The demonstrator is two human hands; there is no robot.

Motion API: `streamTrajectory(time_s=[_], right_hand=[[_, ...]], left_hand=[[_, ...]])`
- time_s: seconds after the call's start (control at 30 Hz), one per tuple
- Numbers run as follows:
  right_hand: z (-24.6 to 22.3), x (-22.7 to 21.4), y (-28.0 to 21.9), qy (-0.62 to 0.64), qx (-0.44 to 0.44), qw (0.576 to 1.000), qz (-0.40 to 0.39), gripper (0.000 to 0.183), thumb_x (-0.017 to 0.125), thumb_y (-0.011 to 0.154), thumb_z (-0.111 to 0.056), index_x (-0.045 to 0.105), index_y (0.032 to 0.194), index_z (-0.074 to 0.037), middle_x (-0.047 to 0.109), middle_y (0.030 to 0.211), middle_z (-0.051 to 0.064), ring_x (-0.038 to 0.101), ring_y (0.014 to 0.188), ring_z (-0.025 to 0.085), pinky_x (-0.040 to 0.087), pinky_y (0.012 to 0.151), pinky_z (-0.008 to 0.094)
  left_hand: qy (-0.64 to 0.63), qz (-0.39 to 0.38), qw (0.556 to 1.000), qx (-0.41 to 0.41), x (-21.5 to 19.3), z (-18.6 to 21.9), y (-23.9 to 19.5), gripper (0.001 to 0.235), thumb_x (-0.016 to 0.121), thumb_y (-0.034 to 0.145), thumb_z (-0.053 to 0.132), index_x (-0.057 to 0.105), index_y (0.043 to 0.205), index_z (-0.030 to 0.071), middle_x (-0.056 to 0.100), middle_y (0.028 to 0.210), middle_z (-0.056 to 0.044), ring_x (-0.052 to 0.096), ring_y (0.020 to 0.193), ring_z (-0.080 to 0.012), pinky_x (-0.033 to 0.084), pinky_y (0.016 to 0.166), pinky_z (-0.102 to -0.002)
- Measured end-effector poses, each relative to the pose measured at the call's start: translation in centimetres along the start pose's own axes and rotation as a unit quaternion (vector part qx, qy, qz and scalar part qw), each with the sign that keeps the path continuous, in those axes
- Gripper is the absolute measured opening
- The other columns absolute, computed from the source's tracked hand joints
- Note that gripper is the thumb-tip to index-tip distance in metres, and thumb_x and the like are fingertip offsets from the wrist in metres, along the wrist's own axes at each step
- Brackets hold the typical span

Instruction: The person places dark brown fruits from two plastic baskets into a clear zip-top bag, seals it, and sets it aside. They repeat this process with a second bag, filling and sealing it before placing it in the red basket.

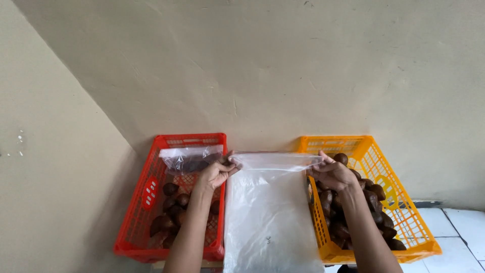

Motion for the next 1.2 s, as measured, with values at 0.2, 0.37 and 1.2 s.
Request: streamTrajectory(time_s=[0.2,0.37,1.2], right_hand=[[-0.4,1.5,-1.4,0.041,-0.039,0.998,-0.033,0.044,0.049,0.070,0.025,0.060,0.084,-0.016,0.058,0.076,-0.001,0.064,0.081,0.023,0.048,0.095,0.055],[-0.1,0.1,-0.9,0.029,-0.084,0.992,-0.087,0.052,0.042,0.070,0.024,0.051,0.105,-0.013,0.062,0.100,0.013,0.064,0.092,0.032,0.051,0.083,0.046],[-0.2,12.4,-8.7,-0.598,-0.331,0.702,0.198,0.012,0.070,0.074,0.002,0.066,0.086,0.000,0.063,0.084,0.018,0.069,0.084,0.037,0.059,0.067,0.045]], left_hand=[[-0.080,-0.039,0.995,0.048,1.6,0.7,-1.1,0.047,0.052,0.071,-0.027,0.071,0.096,0.008,0.052,0.075,-0.006,0.058,0.075,-0.0187,0.057,0.091,-0.046],[-0.055,-0.096,0.989,0.094,-0.3,-0.2,0.2,0.056,0.045,0.068,-0.026,0.063,0.111,0.006,0.049,0.077,-0.006,0.053,0.071,-0.0172,0.055,0.080,-0.041],[0.596,0.261,0.679,0.341,5.9,-0.7,-3.7,0.018,0.062,0.082,0.007,0.052,0.097,0.011,0.053,0.091,-0.014,0.062,0.088,-0.0332,0.051,0.072,-0.040]])
Point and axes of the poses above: each hand's wrist, its own y-axis towards the middle knuckle, its own x-axis out of the palm, z = x × y, the point moved 2 cm from there along y, towards the middle knuckle
